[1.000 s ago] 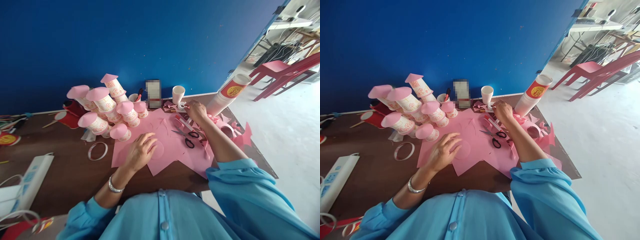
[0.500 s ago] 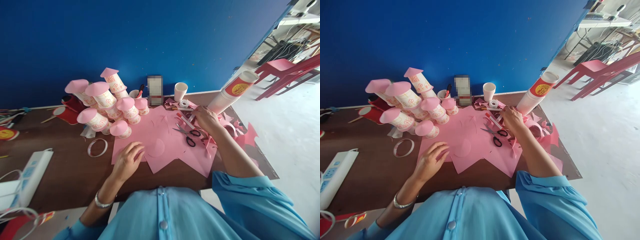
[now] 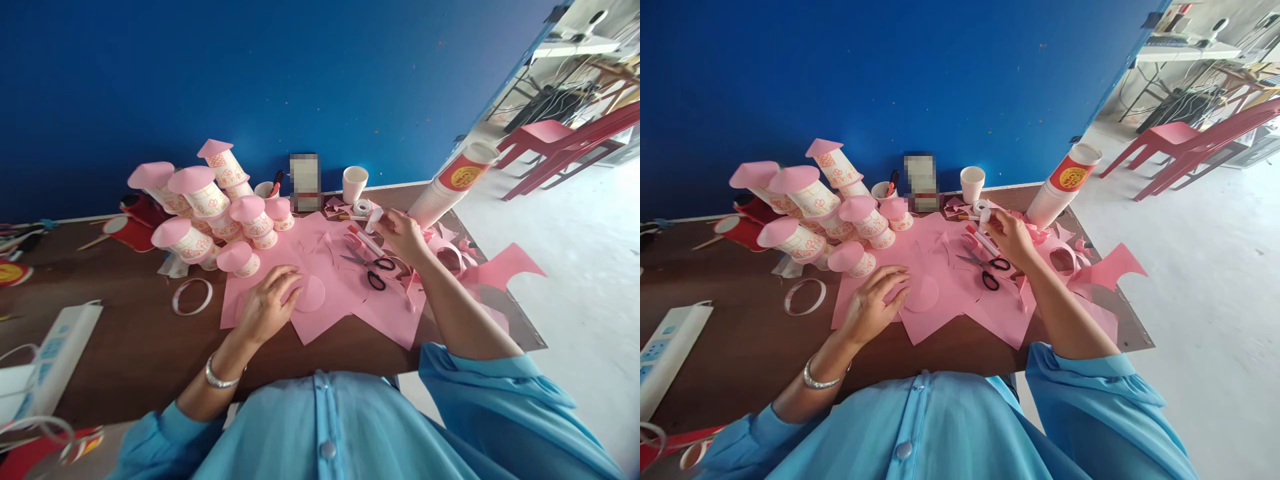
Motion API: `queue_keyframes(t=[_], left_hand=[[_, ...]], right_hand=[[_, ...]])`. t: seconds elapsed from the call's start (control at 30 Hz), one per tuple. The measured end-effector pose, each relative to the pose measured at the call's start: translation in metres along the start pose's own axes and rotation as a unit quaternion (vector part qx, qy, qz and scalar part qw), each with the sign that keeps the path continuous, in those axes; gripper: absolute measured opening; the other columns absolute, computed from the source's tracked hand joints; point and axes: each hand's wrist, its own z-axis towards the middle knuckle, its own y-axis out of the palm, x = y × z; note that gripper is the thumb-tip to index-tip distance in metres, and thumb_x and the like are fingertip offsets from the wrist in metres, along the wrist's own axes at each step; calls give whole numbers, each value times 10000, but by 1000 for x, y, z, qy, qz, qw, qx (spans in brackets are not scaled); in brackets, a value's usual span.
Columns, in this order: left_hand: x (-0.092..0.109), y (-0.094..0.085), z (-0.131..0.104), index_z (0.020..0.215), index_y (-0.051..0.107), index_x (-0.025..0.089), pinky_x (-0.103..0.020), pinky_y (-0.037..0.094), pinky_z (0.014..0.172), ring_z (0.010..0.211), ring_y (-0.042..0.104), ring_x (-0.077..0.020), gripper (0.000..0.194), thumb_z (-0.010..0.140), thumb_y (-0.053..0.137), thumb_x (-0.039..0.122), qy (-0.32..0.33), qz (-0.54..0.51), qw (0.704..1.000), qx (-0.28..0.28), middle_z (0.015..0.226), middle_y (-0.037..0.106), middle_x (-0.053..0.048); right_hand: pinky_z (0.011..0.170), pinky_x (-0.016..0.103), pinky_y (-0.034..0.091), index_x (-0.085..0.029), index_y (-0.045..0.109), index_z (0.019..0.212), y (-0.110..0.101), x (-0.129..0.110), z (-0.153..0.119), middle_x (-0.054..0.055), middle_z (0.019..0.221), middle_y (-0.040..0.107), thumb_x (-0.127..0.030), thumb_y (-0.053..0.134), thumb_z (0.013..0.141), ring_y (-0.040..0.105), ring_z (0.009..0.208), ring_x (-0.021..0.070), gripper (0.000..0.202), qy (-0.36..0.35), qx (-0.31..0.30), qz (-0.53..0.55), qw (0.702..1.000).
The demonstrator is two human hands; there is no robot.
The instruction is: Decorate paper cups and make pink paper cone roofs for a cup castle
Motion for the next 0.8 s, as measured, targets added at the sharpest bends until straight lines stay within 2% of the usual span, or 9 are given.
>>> queue_keyframes(t=[0.03, 0.1, 0.17, 0.2, 0.33, 0.43, 0.53, 0.7, 0.8], left_hand=[[1, 1, 4, 1153, 661, 218, -314, 615, 901, 1044, 730, -193, 198, 970, 606, 166, -5, -17, 1000, 3, 1157, 724, -78], [2, 5, 11, 1171, 652, 215, -316, 615, 889, 979, 727, -171, 208, 973, 606, 171, -17, -57, 998, 9, 1166, 715, -81], [2, 9, 20, 1174, 648, 210, -309, 621, 857, 893, 724, -146, 202, 974, 619, 200, -36, -105, 994, 18, 1147, 710, -79], [3, 11, 24, 1172, 646, 207, -299, 625, 833, 861, 725, -138, 201, 972, 634, 227, -50, -132, 990, 19, 1134, 709, -77], [7, 19, 37, 1195, 631, 198, -253, 623, 735, 824, 729, -126, 292, 954, 689, 353, -112, -222, 968, 12, 1151, 697, -82], [8, 22, 40, 1259, 611, 196, -237, 607, 693, 831, 712, -122, 373, 951, 691, 390, -140, -243, 960, 11, 1214, 672, -104], [6, 25, 36, 1302, 605, 197, -237, 602, 688, 880, 709, -146, 422, 950, 689, 414, -166, -262, 951, -4, 1200, 684, -115], [-1, 26, 26, 1278, 663, 208, -230, 589, 696, 850, 696, -124, 376, 966, 670, 416, -154, -286, 946, 0, 1213, 658, -114], [-4, 25, 23, 1302, 658, 215, -225, 580, 689, 852, 688, -125, 417, 947, 693, 431, -171, -304, 937, -6, 1216, 657, -111]], right_hand=[[884, 405, 565, -202, 689, 1150, 5, -6, -3, 90, 1096, 755, -449, 609, 955, 711, 1001, 264, 325, 23, -15, 120, 992], [842, 404, 588, -207, 671, 1136, 16, -18, -10, 85, 1058, 757, -563, 654, 913, 730, 919, 246, 420, 69, -83, 309, 945], [785, 376, 596, -214, 664, 1067, 28, -30, -16, 70, 972, 760, -618, 742, 831, 728, 825, 219, 474, 115, -123, 397, 902], [768, 358, 596, -214, 659, 1023, 34, -35, -19, 62, 944, 759, -612, 782, 796, 722, 800, 204, 475, 127, -129, 417, 891], [763, 335, 587, -221, 640, 1018, 59, -53, -32, 38, 901, 753, -577, 809, 795, 700, 779, 175, 453, 130, -179, 449, 866], [731, 320, 559, -206, 666, 999, 76, -61, -42, 12, 825, 710, -562, 812, 811, 656, 727, 154, 429, 90, -221, 443, 864], [759, 325, 550, -205, 674, 1017, 89, -64, -51, 12, 853, 697, -533, 805, 835, 653, 774, 157, 397, 81, -218, 444, 865], [707, 311, 542, -200, 669, 1031, 99, -61, -58, 9, 841, 676, -554, 771, 859, 638, 749, 155, 406, 97, -231, 438, 863], [671, 294, 535, -198, 682, 1043, 98, -62, -58, 0, 809, 659, -585, 761, 853, 628, 724, 152, 438, 119, -235, 441, 858]])
